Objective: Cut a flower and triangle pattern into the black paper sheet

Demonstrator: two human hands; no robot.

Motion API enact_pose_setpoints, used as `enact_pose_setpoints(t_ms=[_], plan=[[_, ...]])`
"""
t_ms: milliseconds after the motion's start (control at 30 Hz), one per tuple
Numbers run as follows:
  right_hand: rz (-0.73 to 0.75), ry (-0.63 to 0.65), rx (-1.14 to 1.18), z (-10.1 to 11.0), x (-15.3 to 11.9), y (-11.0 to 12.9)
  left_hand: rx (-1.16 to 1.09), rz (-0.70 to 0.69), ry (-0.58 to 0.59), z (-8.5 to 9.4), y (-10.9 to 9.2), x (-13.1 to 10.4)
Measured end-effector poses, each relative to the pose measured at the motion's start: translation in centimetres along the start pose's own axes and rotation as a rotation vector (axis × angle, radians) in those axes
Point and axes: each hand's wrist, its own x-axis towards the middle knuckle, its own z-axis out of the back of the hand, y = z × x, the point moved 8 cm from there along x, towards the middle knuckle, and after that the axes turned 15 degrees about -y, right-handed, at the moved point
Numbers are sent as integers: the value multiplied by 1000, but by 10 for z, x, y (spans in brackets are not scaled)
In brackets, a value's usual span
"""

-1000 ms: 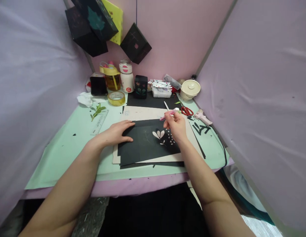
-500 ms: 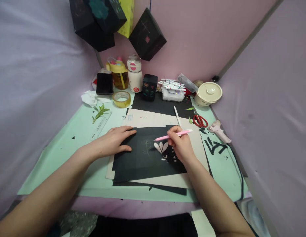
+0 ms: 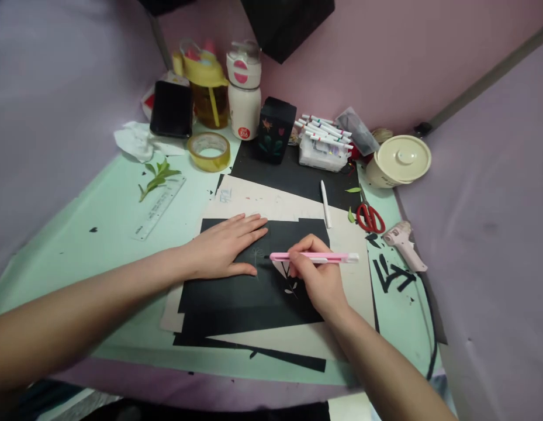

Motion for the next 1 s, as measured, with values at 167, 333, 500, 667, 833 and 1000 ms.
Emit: enact_pose_setpoints(t_ms=[167, 333, 500, 667, 833, 1000], plan=[[48, 113, -77, -18, 8, 7, 47, -3, -40, -3, 2, -4], [80, 241, -220, -30, 16, 2, 38, -16, -54, -3, 3, -3], [279, 169, -342, -22, 21, 1, 38, -14, -71, 1, 5, -5], [406, 144, -282, -15, 20, 4, 3, -2, -72, 5, 5, -5], [436, 163, -313, -19, 18, 10, -32, 33, -90, 7, 8, -4], [572, 181, -405, -32, 10, 18, -20, 20, -70, 5, 8, -3]])
